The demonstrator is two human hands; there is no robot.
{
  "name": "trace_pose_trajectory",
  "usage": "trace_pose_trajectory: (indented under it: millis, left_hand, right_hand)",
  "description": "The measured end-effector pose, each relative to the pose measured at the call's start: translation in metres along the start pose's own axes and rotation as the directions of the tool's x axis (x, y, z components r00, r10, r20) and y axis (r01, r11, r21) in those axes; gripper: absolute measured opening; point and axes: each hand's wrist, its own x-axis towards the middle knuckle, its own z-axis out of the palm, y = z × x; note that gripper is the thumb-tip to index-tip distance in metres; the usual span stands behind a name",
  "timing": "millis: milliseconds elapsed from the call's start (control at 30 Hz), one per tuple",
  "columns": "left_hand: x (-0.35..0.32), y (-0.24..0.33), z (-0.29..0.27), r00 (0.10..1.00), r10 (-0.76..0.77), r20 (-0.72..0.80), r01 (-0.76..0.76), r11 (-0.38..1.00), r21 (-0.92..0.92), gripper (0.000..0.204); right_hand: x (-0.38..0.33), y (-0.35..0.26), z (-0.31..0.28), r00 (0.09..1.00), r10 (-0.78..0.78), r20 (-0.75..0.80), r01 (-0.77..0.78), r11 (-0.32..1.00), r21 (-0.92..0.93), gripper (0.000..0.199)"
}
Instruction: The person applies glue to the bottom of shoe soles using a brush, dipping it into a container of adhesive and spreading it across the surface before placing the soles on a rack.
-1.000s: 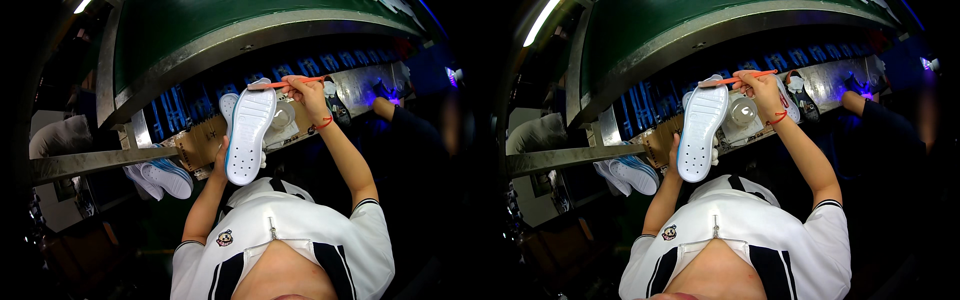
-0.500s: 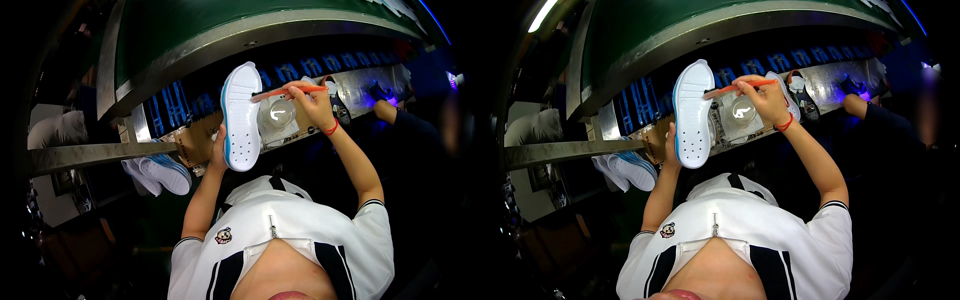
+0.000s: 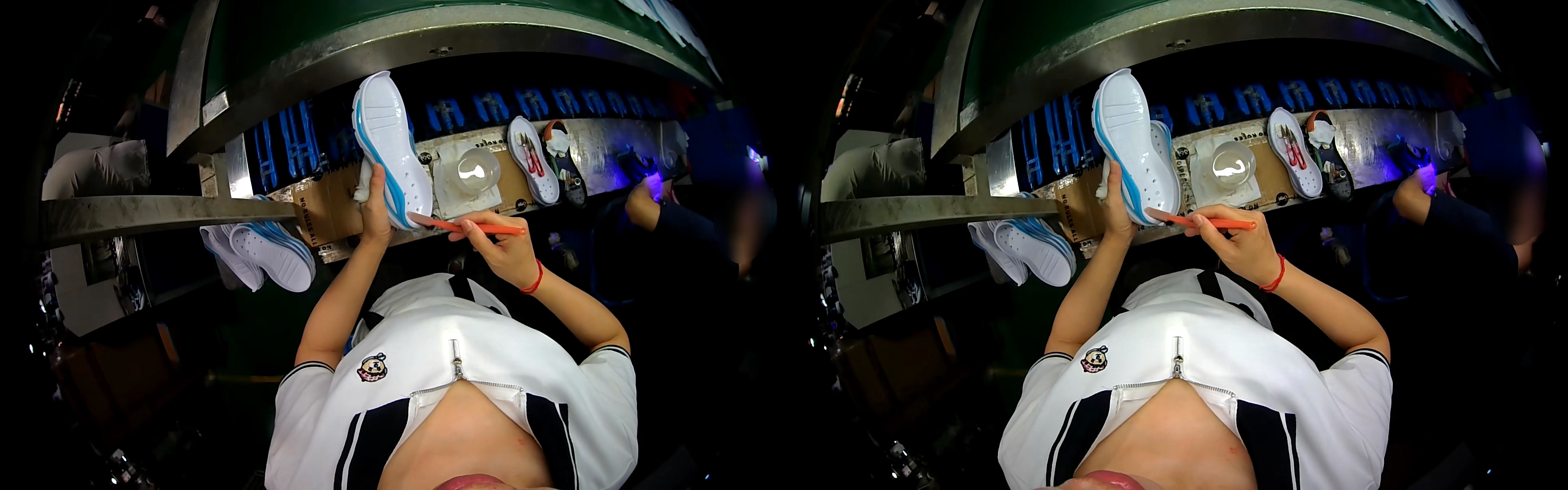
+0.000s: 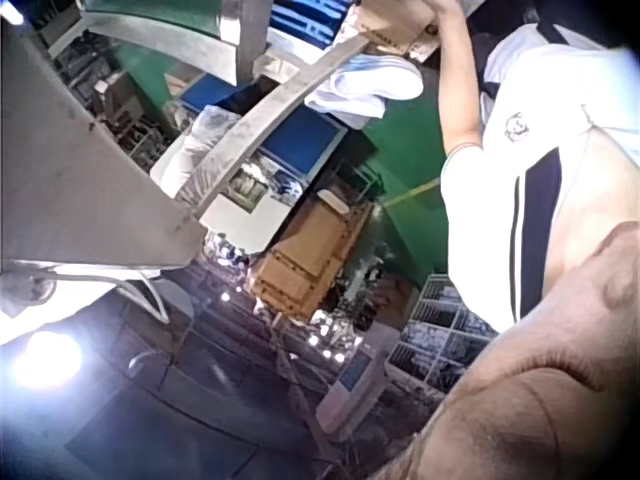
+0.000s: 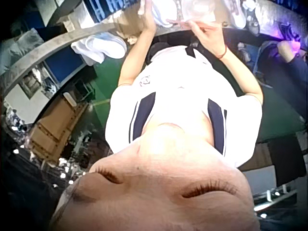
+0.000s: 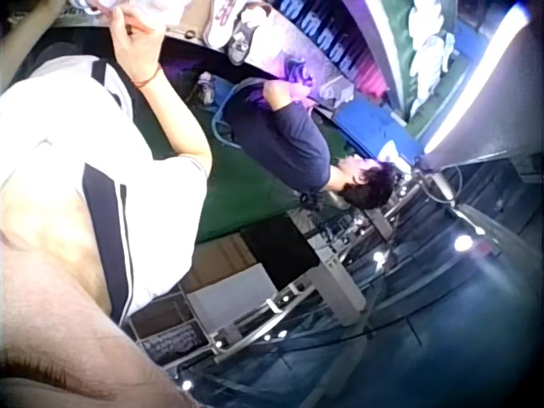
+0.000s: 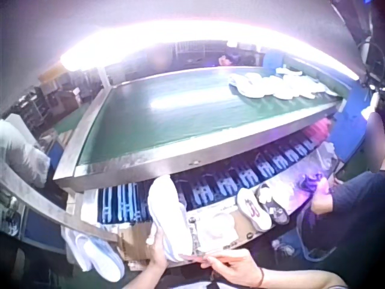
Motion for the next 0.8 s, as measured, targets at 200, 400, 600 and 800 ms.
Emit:
trace_pose_trajectory:
  millis: [200,400,600,800]
  left_hand:
    - [-0.004,-0.019,0.0,0.999,-0.019,0.05,0.024,0.996,-0.088,0.054]
    - [0.007,0.07,0.072,0.911,0.047,0.411,0.044,0.977,-0.21,0.067]
    - [0.196,0.248,0.143,0.898,0.232,0.373,-0.049,0.896,-0.441,0.069]
    - [0.12,0.149,0.141,0.539,-0.042,0.841,-0.499,0.789,0.359,0.042]
  right_hand:
    - [0.011,-0.004,-0.001,0.951,0.308,-0.036,-0.245,0.819,0.519,0.031]
    - [0.013,-0.017,-0.051,0.841,0.331,-0.427,0.066,0.722,0.689,0.034]
    - [0.006,-0.027,-0.065,0.885,0.252,-0.392,0.099,0.719,0.688,0.033]
    - [-0.025,0.023,-0.058,0.812,0.464,-0.354,-0.042,0.65,0.758,0.032]
